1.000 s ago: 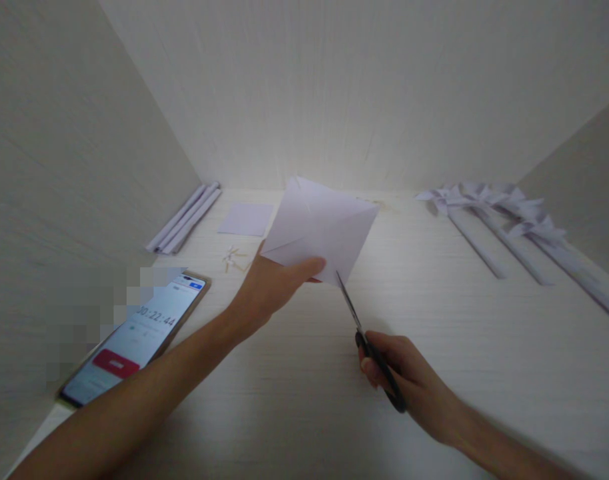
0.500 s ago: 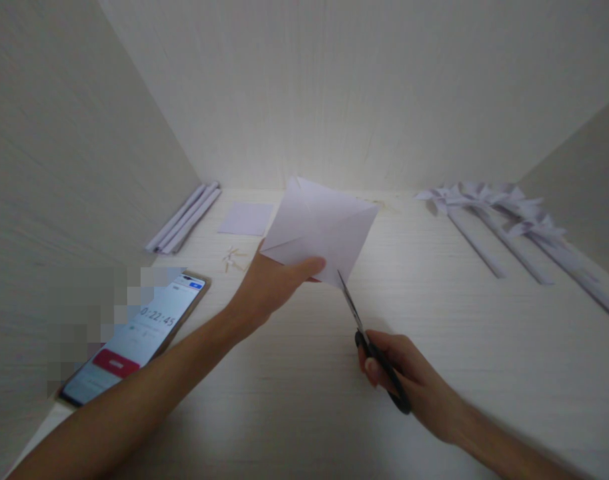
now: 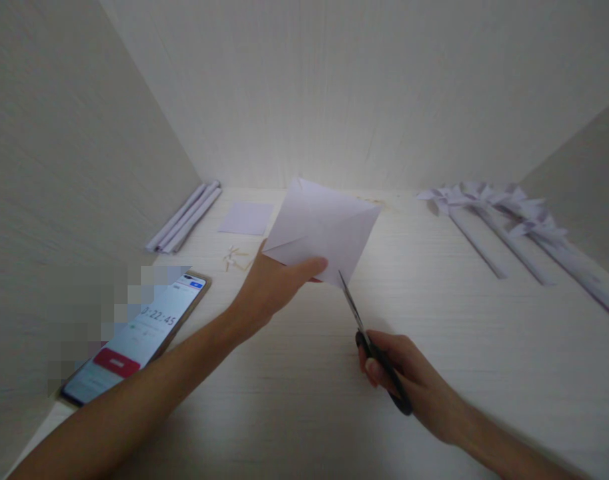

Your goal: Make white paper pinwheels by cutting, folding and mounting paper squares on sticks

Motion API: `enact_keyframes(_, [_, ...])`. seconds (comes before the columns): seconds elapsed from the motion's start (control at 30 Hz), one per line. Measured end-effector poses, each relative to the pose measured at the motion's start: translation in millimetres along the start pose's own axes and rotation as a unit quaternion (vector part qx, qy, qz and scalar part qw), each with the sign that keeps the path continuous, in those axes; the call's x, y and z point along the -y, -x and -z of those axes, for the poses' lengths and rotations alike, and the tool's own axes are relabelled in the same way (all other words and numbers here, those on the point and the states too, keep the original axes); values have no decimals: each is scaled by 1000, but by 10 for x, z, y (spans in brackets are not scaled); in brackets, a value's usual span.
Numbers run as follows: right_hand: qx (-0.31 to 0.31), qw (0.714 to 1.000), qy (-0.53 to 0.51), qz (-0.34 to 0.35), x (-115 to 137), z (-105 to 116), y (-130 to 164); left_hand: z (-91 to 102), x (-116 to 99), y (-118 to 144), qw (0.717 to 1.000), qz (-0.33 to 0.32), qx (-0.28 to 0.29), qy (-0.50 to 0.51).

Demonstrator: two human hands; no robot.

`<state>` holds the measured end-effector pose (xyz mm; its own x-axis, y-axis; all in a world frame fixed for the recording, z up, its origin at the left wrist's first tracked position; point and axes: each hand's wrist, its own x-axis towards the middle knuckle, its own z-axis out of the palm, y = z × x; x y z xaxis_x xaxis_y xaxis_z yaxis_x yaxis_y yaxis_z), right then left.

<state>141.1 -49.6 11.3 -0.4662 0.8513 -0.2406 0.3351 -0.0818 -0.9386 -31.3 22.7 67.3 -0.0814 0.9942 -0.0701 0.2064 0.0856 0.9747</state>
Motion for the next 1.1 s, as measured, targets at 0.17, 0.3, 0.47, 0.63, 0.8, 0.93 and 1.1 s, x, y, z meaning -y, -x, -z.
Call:
enact_keyframes(0.17, [0, 1000, 3, -1, 5, 2, 1, -7, -12, 9, 1000, 14, -21, -8])
enact_keyframes(0.3, [1, 1000, 8, -6, 24, 4, -7, -7, -16, 14, 1000, 1, -7, -9])
enact_keyframes(0.47, [1, 1000, 4, -7, 24, -1, -1, 2, 13, 4, 1000, 2, -6, -11])
enact_keyframes(0.63, [3, 1000, 3, 0, 14, -9, 4, 5, 45, -2, 1000, -2, -19, 2])
enact_keyframes(0.8, [-1, 1000, 3, -4, 6, -9, 4, 8, 36, -4, 1000, 0, -13, -18])
enact_keyframes(0.93, [-5, 1000, 3, -1, -10, -10, 10, 6, 31, -5, 1000, 0, -20, -23])
enact_keyframes(1.1, [-4, 1000, -13, -2, -16, -14, 8, 5, 62, -12, 1000, -13, -6, -15])
